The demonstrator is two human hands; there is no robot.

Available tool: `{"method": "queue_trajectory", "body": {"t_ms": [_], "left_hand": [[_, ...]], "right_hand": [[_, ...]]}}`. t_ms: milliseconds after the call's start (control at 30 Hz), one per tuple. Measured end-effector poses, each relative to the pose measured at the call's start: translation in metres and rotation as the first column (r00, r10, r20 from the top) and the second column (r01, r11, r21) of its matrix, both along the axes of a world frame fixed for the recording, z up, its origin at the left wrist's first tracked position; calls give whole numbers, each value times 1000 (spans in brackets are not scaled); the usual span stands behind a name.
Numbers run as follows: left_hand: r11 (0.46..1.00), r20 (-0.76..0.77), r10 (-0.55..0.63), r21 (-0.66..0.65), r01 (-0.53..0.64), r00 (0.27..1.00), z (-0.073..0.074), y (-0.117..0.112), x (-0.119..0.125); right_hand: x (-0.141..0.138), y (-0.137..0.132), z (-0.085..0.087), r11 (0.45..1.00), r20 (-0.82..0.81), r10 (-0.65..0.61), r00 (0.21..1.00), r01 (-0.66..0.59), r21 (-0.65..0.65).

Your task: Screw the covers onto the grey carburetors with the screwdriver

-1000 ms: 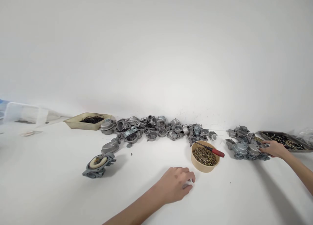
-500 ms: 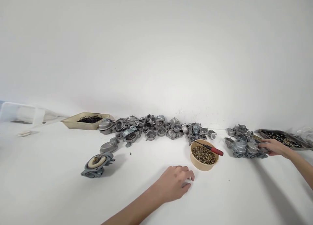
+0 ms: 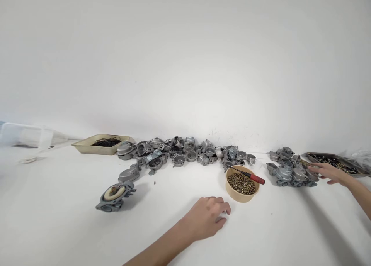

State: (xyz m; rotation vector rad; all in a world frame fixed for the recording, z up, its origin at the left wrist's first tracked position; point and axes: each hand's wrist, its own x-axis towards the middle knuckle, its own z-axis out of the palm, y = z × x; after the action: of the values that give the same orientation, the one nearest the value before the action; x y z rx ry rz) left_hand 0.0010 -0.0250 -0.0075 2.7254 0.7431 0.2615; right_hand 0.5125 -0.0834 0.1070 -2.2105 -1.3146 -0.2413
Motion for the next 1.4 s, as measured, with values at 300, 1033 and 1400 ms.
{"method": "queue_trajectory", "body": {"t_ms": [300,1033,1400], "left_hand": [[999,66,8,-41,-5,998,-1,5,1],[417,376,817,137,-898,437,57,60,-117],[81,105,991,-24,-996,78,28,17,-184]], "right_hand": [[-133,17,12,847,357,235,904,-370,382],[-357,7,-175,73,424,904,50,-997,-39],[-357,8,-173,108,352,932,84,-993,-51]]}}
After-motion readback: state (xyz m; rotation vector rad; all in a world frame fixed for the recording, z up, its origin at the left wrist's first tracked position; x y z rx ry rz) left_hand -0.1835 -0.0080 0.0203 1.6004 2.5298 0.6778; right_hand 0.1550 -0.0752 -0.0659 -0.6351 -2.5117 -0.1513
